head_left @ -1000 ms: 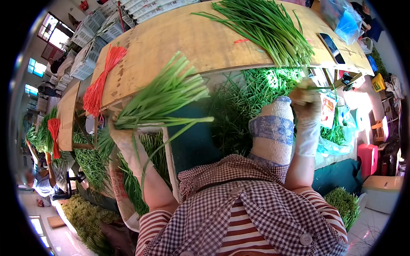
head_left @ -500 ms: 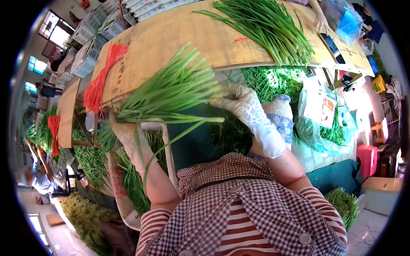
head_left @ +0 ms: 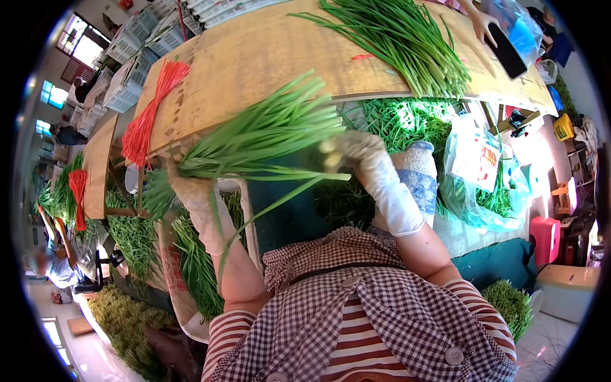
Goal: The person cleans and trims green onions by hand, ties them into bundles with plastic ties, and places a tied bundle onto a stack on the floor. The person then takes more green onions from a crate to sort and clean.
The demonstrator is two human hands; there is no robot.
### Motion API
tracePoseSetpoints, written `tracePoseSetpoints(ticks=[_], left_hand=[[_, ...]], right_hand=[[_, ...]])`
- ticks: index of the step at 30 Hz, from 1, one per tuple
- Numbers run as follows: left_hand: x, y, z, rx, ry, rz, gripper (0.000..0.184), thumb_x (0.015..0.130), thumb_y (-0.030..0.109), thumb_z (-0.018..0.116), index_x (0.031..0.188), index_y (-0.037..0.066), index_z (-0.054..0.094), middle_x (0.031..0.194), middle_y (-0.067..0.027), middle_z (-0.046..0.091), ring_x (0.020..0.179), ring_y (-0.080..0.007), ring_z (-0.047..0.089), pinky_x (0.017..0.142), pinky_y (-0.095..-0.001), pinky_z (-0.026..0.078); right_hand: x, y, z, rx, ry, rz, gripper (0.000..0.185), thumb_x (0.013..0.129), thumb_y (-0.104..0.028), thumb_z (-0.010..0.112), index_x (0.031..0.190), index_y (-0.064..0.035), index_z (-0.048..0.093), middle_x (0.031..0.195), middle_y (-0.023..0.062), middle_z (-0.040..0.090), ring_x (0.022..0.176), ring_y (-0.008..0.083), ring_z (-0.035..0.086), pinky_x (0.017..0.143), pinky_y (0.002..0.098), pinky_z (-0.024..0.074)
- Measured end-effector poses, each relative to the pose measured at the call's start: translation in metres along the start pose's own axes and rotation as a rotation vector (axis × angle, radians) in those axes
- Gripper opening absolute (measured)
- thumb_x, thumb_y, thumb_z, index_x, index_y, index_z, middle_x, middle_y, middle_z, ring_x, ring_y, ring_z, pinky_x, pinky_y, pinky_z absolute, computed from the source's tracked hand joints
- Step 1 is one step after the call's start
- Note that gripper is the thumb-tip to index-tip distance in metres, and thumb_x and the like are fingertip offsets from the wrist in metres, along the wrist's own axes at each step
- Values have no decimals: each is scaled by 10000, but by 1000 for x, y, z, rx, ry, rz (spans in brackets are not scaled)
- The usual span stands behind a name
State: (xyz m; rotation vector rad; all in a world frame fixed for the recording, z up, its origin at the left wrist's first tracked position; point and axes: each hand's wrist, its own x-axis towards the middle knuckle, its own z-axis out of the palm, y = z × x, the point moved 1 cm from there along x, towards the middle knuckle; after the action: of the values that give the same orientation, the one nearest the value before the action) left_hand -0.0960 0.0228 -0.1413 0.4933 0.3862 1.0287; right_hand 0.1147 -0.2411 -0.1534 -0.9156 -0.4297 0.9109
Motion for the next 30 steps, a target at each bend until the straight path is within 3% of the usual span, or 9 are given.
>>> tracePoseSetpoints(ticks=[2, 4, 7, 14, 18, 21, 24, 27, 30], left_hand=[[22, 6, -40, -303, -406, -119, 285, 986, 303, 366, 873, 102, 533, 1040, -80, 650, 1000, -335, 605, 908, -665, 434], [13, 9, -31, -222, -316, -55, 291, 990, 297, 355, 857, 101, 525, 1018, -87, 647, 1011, -336, 600, 901, -653, 439], [-4, 2, 10, 60, 130, 88, 313, 968, 319, 364, 749, 120, 467, 822, -30, 584, 1018, -298, 582, 940, -664, 383], [8, 5, -8, 94, 158, 36, 290, 973, 312, 359, 774, 135, 475, 858, -22, 603, 971, -275, 585, 932, -627, 410], [-1, -2, 9, 53, 234, 78, 280, 977, 288, 345, 788, 124, 472, 857, -25, 603, 911, -257, 586, 931, -598, 421], [26, 10, -52, -183, -452, -166, 341, 997, 291, 342, 1045, 43, 571, 1178, -196, 597, 1115, -379, 560, 952, -621, 437], [28, 10, -59, -245, -536, -200, 345, 999, 299, 335, 1050, 52, 570, 1179, -185, 598, 1134, -380, 547, 945, -621, 443], [9, 3, -42, -209, -464, -175, 324, 997, 294, 345, 989, 57, 565, 1148, -165, 611, 1141, -366, 544, 947, -611, 450], [-11, -4, 10, 171, 253, -1, 296, 991, 283, 356, 890, 79, 545, 1044, -132, 639, 1102, -344, 569, 935, -602, 459]], right_hand=[[5, -3, -31, 224, 95, -121, 205, 871, -137, 662, 971, 42, 662, 897, 133, 695, 729, 194, 668, 689, 313, 541], [4, -15, -42, 34, 412, -167, 220, 853, -125, 679, 1015, 24, 671, 977, 138, 687, 838, 178, 658, 758, 315, 543], [2, -18, -19, -675, 115, -245, 282, 818, -135, 722, 1070, -17, 678, 983, 108, 693, 875, 148, 641, 814, 283, 524], [1, -1, -3, -690, 47, -15, 261, 737, -151, 788, 956, -29, 716, 860, 98, 706, 770, 146, 655, 733, 288, 526], [2, 10, 4, -1048, -29, -643, 263, 679, -120, 753, 936, -82, 715, 858, 94, 674, 751, 286, 652, 670, 349, 540], [0, 2, 10, -1515, -168, -822, 338, 685, -42, 715, 1019, -94, 698, 931, 102, 678, 797, 266, 663, 676, 319, 547], [10, 13, 3, -1437, -208, -992, 304, 685, -62, 691, 987, -84, 664, 882, 103, 638, 735, 285, 643, 606, 362, 528], [10, 24, 0, -1228, -119, -910, 260, 709, -35, 688, 962, -76, 645, 846, 111, 612, 695, 293, 636, 579, 373, 519], [-1, 30, 1, -1051, -63, -762, 267, 722, -5, 689, 975, -74, 637, 830, 115, 600, 673, 304, 624, 583, 377, 521]])
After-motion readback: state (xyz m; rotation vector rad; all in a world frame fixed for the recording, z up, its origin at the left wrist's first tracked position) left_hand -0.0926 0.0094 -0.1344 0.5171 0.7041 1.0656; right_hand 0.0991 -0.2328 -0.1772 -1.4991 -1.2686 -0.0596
